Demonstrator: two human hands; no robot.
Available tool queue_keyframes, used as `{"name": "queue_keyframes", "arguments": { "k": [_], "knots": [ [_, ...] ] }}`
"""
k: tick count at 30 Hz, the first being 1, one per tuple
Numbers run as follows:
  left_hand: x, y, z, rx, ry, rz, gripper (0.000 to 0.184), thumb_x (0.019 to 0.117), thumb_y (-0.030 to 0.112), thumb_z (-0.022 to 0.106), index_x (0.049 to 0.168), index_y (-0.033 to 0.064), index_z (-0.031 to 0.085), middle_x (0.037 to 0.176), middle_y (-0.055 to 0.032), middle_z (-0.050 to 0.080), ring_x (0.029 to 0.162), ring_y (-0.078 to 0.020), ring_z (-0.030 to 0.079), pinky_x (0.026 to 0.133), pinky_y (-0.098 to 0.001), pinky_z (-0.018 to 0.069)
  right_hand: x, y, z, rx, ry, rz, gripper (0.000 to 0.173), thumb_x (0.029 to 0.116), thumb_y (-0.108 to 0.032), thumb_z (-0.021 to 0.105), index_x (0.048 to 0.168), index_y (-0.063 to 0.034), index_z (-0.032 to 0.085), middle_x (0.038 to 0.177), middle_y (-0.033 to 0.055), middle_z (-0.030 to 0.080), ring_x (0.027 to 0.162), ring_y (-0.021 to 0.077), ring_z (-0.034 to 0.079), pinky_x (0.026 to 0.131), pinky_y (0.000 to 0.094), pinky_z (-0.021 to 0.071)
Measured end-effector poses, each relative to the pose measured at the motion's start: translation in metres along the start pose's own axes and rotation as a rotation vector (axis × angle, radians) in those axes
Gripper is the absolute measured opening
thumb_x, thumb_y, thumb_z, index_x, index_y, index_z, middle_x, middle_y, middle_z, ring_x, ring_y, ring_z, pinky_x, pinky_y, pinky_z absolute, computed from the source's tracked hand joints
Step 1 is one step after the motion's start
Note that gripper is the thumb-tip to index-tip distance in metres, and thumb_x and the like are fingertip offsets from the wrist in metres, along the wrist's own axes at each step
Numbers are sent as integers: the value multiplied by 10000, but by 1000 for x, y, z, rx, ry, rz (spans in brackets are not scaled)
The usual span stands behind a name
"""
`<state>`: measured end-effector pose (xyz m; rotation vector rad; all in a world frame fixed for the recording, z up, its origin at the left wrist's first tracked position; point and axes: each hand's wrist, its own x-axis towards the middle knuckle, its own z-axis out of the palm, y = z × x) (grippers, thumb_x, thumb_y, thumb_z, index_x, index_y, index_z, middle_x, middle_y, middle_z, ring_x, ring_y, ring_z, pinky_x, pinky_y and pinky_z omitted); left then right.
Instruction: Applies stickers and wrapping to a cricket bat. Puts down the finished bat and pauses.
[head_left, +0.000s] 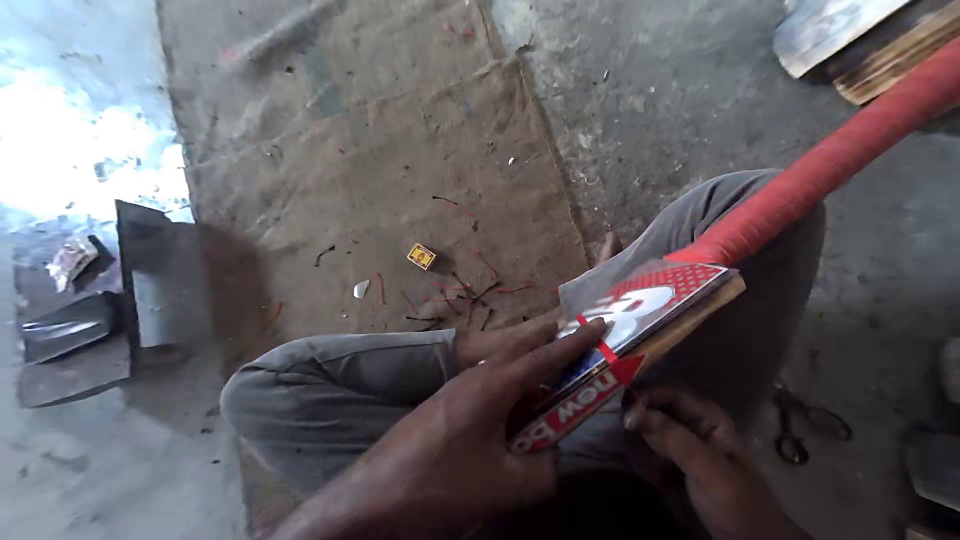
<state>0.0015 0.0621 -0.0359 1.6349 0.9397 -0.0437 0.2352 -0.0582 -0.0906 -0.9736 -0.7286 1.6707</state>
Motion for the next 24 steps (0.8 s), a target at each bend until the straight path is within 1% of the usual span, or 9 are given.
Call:
{"name": "queue_keyframes", "arguments": {
  "k": [2,4,6,8,10,12,14,17,24],
  "knots": [
    [2,-4,-8,-262,-177,-43,944,818,200,800,1563,521,317,1230,62,678,925,-90,699,758,-333,634,5,-2,2,22,-22,-16,195,1073,-196,527,1119,-127,704,791,-55,596,598,-29,475,528,141,411],
    [10,-16,-15,-398,-269,-18,866,873,164,754,1576,461,345,1192,-12,690,913,-139,699,765,-335,623,12,0,3,49,6,14,196,1062,-194,546,1109,-104,713,750,-30,575,568,2,470,506,167,418],
    [10,-21,-23,-321,-129,63,730,928,192,740,1559,383,427,1260,23,681,973,-131,698,819,-334,628,23,2,6,53,57,81,211,1047,-200,557,1128,-109,729,755,7,580,563,36,470,507,195,420],
    [-1,-11,-17,145,294,98,597,955,382,699,1511,405,483,1360,155,620,1102,-52,655,878,-354,609,37,-5,13,50,96,128,248,1055,-213,542,1187,-121,732,840,58,628,569,55,455,506,205,397],
    [-8,-6,17,608,639,85,641,923,497,677,1509,304,504,1543,21,483,1361,-222,509,1014,-569,475,48,-14,23,63,125,170,266,1058,-222,525,1216,-146,725,791,57,595,547,62,435,493,208,385],
    [-8,-11,66,913,733,32,770,869,665,644,1511,260,514,1634,-38,388,1474,-324,386,1062,-669,355,47,-16,30,83,140,194,250,1053,-230,531,1195,-159,724,710,29,514,521,62,402,471,207,358],
    [0,-26,92,1109,746,-43,741,931,583,597,1580,291,388,1698,12,252,1535,-264,282,1097,-605,316,33,-7,25,54,163,179,241,1045,-217,542,1182,-147,727,703,17,518,516,51,406,469,202,372],
    [8,-31,85,1140,759,15,769,929,372,662,1612,269,325,1692,15,270,1501,-223,354,1005,-456,453,1,11,5,-15,212,157,222,1035,-182,551,1141,-104,730,676,-25,503,522,36,425,474,199,388],
    [7,-30,79,1112,732,38,817,906,488,688,1611,295,323,1691,32,271,1509,-224,345,1006,-446,483,-21,31,-8,126,228,166,199,1050,-195,554,1124,-108,718,731,-18,549,536,33,440,477,201,407]
  ]
}}
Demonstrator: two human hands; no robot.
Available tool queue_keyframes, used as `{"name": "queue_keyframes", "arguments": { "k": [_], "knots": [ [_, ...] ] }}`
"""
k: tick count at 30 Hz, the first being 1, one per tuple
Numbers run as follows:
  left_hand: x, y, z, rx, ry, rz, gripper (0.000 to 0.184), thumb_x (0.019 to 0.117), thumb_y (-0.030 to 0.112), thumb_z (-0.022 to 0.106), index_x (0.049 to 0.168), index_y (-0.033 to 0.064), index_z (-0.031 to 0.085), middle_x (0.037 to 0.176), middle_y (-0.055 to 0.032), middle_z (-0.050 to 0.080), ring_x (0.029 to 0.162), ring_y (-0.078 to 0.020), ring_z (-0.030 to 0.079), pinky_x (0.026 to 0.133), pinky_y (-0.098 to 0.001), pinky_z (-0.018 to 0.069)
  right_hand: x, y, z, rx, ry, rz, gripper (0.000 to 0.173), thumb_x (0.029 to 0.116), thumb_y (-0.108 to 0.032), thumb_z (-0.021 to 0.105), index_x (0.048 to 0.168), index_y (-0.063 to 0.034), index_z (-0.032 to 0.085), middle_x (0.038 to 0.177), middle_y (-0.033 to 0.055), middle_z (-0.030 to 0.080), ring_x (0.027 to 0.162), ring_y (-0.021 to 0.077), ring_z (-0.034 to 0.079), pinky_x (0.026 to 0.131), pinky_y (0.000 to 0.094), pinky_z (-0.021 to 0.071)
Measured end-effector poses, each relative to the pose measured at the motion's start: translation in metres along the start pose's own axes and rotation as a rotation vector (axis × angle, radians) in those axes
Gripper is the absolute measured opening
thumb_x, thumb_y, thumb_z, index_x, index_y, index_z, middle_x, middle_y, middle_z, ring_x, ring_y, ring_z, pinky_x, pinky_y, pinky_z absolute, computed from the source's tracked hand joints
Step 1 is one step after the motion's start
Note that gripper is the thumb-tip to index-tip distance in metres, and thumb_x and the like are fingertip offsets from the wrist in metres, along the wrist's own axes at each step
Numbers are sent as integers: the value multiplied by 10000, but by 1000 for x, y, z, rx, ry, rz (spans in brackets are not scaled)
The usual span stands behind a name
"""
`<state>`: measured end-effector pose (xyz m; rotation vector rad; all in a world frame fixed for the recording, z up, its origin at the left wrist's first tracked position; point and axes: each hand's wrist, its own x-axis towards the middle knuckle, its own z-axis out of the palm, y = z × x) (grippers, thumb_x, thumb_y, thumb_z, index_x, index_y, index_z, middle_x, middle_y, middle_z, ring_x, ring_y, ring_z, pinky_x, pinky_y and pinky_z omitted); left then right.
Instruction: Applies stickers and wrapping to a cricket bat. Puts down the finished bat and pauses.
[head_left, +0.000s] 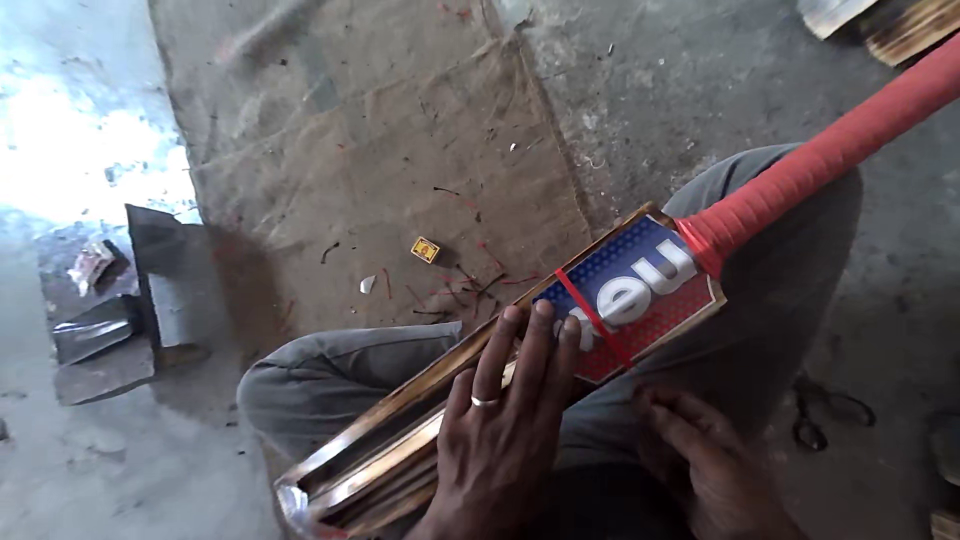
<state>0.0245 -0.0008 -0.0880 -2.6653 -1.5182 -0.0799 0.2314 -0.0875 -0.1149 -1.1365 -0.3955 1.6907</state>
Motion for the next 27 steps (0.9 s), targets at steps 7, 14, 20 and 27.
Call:
{"name": "queue_keyframes", "arguments": {
  "k": [7,14,20,27],
  "knots": [
    [2,-3,-4,-71,-42,24,738,924,482,670,1563,526,303,1702,-20,224,1491,-290,359,924,-476,511,-3,2,-3,73,-34,15,190,1053,-175,549,1117,-99,711,737,-16,545,541,28,441,482,191,404],
    [7,-7,-8,-108,-36,51,668,943,489,660,1537,535,359,1682,-56,268,1495,-327,347,988,-506,499,7,10,-7,101,-38,2,194,1056,-169,543,1129,-66,690,663,-7,479,519,61,442,489,224,423],
    [23,-29,-35,-330,-178,72,696,898,349,678,1503,554,400,1643,15,351,1435,-281,450,889,-525,574,11,-11,10,2,-148,-58,194,1067,-177,530,1119,-90,695,704,-18,529,543,40,464,502,208,435],
    [51,-69,-42,-1280,-747,34,830,882,200,779,1560,466,382,1491,130,525,1144,-92,652,901,-360,626,28,-30,27,-60,-183,-150,190,1060,-194,556,1122,-113,717,749,-3,584,553,16,465,503,173,421]
  ]
}}
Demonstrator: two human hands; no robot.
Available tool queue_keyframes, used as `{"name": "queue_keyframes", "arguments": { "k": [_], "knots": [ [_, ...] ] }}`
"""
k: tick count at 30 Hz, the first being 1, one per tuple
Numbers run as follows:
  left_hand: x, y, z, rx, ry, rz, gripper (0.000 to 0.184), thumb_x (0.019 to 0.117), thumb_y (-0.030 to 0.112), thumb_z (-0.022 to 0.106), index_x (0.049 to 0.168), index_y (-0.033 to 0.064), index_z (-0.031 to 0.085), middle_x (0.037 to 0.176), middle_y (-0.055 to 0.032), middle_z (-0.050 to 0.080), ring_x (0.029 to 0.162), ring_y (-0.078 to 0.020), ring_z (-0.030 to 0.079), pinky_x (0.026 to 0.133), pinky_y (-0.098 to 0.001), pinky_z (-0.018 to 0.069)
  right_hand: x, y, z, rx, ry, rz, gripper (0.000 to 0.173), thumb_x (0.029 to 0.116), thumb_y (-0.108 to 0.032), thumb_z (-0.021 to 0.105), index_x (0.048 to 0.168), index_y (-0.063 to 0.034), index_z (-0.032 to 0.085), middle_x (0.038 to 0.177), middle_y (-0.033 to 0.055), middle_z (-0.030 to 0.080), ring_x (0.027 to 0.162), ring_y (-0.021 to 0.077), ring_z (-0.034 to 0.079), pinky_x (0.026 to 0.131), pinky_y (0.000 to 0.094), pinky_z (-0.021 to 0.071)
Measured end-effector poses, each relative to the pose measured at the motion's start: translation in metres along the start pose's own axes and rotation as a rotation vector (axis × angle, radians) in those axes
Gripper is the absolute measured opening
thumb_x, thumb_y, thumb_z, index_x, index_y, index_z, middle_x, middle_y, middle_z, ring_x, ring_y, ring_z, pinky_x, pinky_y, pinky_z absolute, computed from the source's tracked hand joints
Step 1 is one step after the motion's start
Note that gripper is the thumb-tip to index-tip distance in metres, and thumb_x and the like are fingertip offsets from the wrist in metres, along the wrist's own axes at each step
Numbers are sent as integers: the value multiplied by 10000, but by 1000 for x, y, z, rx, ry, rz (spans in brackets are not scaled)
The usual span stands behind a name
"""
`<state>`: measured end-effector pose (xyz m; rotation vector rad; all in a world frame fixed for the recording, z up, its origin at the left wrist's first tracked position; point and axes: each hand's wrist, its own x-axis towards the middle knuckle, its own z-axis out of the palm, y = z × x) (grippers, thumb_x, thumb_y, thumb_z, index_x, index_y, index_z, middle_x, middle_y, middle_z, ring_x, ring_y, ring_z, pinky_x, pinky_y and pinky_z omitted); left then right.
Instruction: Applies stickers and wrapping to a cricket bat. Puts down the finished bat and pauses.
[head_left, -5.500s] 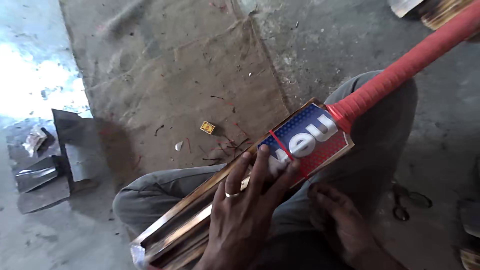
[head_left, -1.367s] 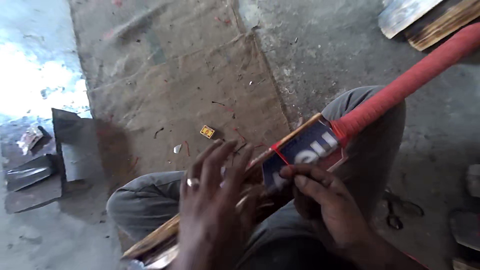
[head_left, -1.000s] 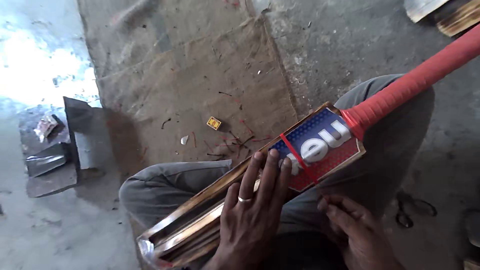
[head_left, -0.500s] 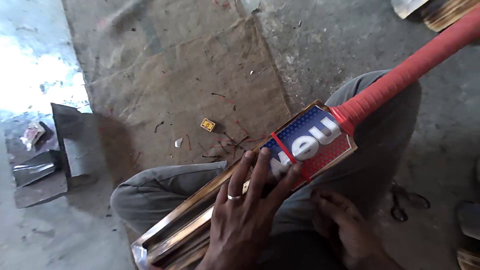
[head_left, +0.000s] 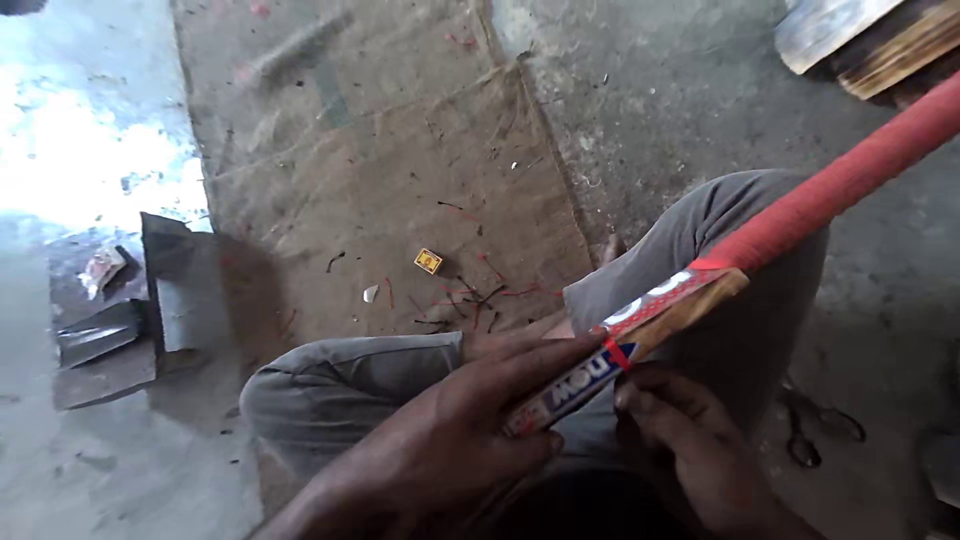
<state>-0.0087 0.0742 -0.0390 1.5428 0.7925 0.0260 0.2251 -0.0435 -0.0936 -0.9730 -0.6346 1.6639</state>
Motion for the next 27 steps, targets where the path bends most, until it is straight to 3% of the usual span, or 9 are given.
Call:
{"name": "queue_keyframes", "arguments": {
  "k": [3,5,7,10,16,19,23,25,27],
  "knots": [
    [0,-5,4,308,304,19,647,948,339,715,1525,451,445,1403,150,588,996,-55,672,765,-353,622,16,5,2,0,90,72,226,1059,-206,544,1187,-126,712,763,42,568,548,61,445,496,211,405],
    [2,-4,25,762,620,32,612,947,427,677,1520,397,467,1519,60,505,1255,-173,582,902,-499,545,24,3,6,-20,120,109,246,1066,-235,527,1217,-141,697,730,41,528,533,76,422,485,222,385],
    [11,-13,56,1026,724,1,787,871,595,692,1558,318,429,1622,-69,379,1434,-337,426,1013,-657,420,25,2,10,-40,135,130,255,1060,-232,523,1218,-145,704,676,22,465,512,79,389,471,228,352],
    [27,-35,85,1155,740,-72,903,855,523,701,1621,251,308,1714,-110,163,1534,-354,248,1038,-623,369,6,12,0,-95,169,124,236,1041,-203,555,1179,-119,728,675,9,486,527,66,414,479,215,375],
    [29,-34,76,1052,666,-51,1014,804,511,760,1637,227,258,1718,-98,156,1544,-346,245,1068,-602,415,-35,24,-27,-94,233,126,211,1047,-146,529,1133,-91,714,714,-28,543,532,37,438,473,206,400],
    [27,-32,70,1025,648,-29,978,784,471,766,1622,322,284,1708,-95,190,1524,-349,285,1035,-600,429,-38,23,-25,-57,238,101,207,1043,-128,530,1118,-88,719,719,-24,558,534,35,457,475,205,420],
    [21,-18,54,864,513,-1,870,807,413,744,1527,602,295,1705,-47,201,1496,-347,326,967,-623,462,-32,15,-21,-98,146,71,220,1053,-121,509,1117,-102,718,745,-15,588,553,37,475,497,212,431],
    [13,-8,40,644,375,-30,908,799,408,762,1526,627,263,1694,55,225,1446,-237,416,946,-604,504,-25,6,-17,-103,66,33,215,1064,-146,514,1130,-118,717,754,-27,594,561,18,478,505,194,431],
    [5,4,25,323,179,-92,951,796,349,797,1542,605,266,1603,159,371,1250,-83,575,888,-468,593,-18,-3,-11,-87,4,-5,204,1066,-167,529,1132,-123,716,778,-35,607,569,-2,472,507,173,418]
  ]
}}
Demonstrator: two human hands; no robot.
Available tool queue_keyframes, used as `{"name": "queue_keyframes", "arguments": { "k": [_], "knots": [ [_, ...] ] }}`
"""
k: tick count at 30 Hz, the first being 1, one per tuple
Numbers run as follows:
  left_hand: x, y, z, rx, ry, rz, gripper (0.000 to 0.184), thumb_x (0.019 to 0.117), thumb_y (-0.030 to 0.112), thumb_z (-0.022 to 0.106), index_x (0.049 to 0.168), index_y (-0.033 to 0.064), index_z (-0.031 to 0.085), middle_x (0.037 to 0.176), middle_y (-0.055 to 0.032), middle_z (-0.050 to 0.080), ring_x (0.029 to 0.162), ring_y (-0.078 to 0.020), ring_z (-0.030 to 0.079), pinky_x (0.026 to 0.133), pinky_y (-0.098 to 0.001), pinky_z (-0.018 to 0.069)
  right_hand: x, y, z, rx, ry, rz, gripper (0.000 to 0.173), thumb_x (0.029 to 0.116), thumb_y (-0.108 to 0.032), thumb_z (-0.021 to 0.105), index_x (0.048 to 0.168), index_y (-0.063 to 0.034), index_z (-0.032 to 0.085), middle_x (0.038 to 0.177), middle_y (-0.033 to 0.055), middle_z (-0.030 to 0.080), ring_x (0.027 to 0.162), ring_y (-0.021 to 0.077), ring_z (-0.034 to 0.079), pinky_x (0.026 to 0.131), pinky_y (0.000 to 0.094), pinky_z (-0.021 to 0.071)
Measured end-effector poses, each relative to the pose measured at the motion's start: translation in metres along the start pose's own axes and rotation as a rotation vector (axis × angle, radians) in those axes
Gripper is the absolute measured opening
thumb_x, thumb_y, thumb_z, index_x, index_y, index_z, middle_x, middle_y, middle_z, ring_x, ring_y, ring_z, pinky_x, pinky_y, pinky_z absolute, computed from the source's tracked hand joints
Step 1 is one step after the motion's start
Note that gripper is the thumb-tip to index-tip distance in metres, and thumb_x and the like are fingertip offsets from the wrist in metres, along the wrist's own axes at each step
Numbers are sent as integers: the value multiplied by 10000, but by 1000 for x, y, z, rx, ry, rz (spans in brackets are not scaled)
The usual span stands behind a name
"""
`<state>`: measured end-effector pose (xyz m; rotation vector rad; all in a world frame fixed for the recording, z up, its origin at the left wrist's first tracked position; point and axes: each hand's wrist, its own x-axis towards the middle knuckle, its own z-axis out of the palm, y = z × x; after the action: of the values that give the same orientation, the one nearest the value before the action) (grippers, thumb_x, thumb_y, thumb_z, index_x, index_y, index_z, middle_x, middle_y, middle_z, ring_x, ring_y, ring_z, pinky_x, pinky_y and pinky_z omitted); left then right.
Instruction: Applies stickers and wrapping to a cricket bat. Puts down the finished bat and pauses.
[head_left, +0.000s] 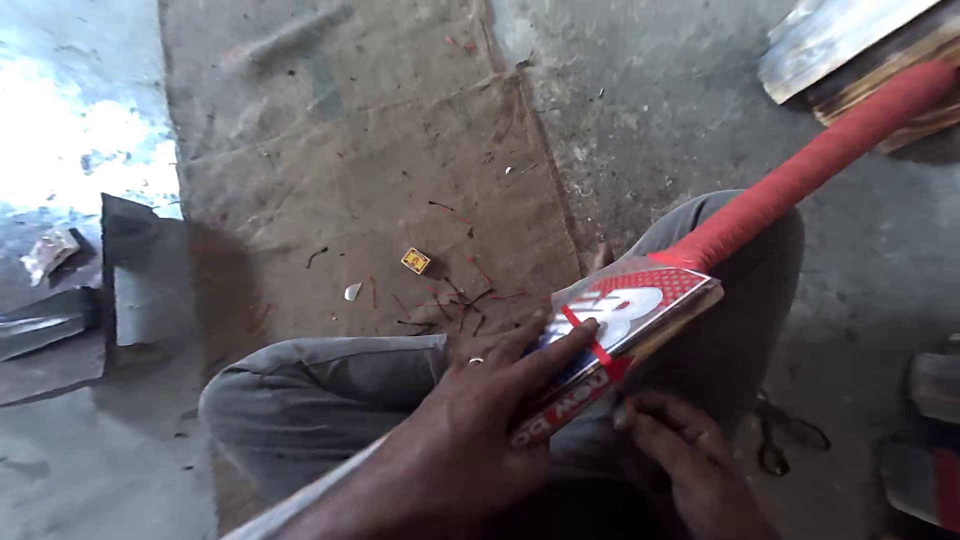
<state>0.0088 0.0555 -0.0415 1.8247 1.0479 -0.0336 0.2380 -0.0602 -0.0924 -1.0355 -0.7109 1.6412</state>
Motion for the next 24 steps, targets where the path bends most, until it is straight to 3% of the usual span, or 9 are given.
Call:
{"name": "queue_keyframes", "arguments": {
  "k": [2,4,6,9,10,12,15,18,24],
  "knots": [
    [0,0,-15,-329,-214,-49,973,808,218,809,1559,559,292,1388,130,590,1015,-63,676,799,-353,634,8,-3,5,41,-27,-22,193,1065,-173,534,1125,-124,711,784,-37,605,567,-9,464,499,165,408],
    [7,-12,-21,-521,-354,-57,942,842,161,776,1571,523,300,1277,29,661,967,-119,694,794,-349,627,14,-1,8,78,-27,-20,186,1062,-172,543,1125,-112,707,775,-25,602,562,4,472,500,176,424],
    [17,-24,-26,-574,-378,-2,872,888,162,764,1583,461,331,1299,0,654,1007,-151,692,838,-364,623,22,1,9,104,-5,16,189,1054,-185,555,1127,-108,713,730,-18,569,545,22,468,490,187,422],
    [1,-15,-32,-159,83,73,654,938,356,728,1531,411,459,1423,165,590,1173,-34,635,951,-338,599,40,-5,16,107,35,96,219,1053,-216,554,1144,-119,728,736,23,564,533,44,442,477,195,392],
    [-6,-8,-22,118,324,71,594,944,427,689,1504,389,497,1476,160,542,1276,-57,573,996,-401,561,46,-11,21,117,47,133,228,1057,-227,547,1156,-129,727,753,37,568,535,52,428,478,201,375],
    [-14,2,14,550,632,45,621,916,524,685,1474,288,550,1551,-19,488,1407,-291,465,1038,-631,411,57,-20,34,161,78,185,239,1055,-233,543,1181,-142,724,686,22,492,508,55,388,463,204,344],
    [-10,-2,81,912,681,-46,724,922,622,593,1546,276,469,1664,3,340,1507,-293,343,1100,-670,281,59,-23,39,154,110,202,230,1044,-244,555,1182,-164,721,642,-10,431,492,43,363,451,190,324],
    [3,-18,88,967,743,-11,664,961,352,622,1582,269,401,1659,23,349,1461,-219,411,1006,-468,430,31,-7,22,64,153,178,225,1040,-187,548,1160,-107,720,662,-12,476,505,47,398,460,203,366],
    [0,-18,77,916,671,45,748,943,358,644,1615,287,322,1686,42,285,1456,-212,409,926,-417,474,-12,14,1,111,262,165,211,1046,-139,530,1131,-90,717,754,-13,573,533,31,439,461,199,393]
  ]
}}
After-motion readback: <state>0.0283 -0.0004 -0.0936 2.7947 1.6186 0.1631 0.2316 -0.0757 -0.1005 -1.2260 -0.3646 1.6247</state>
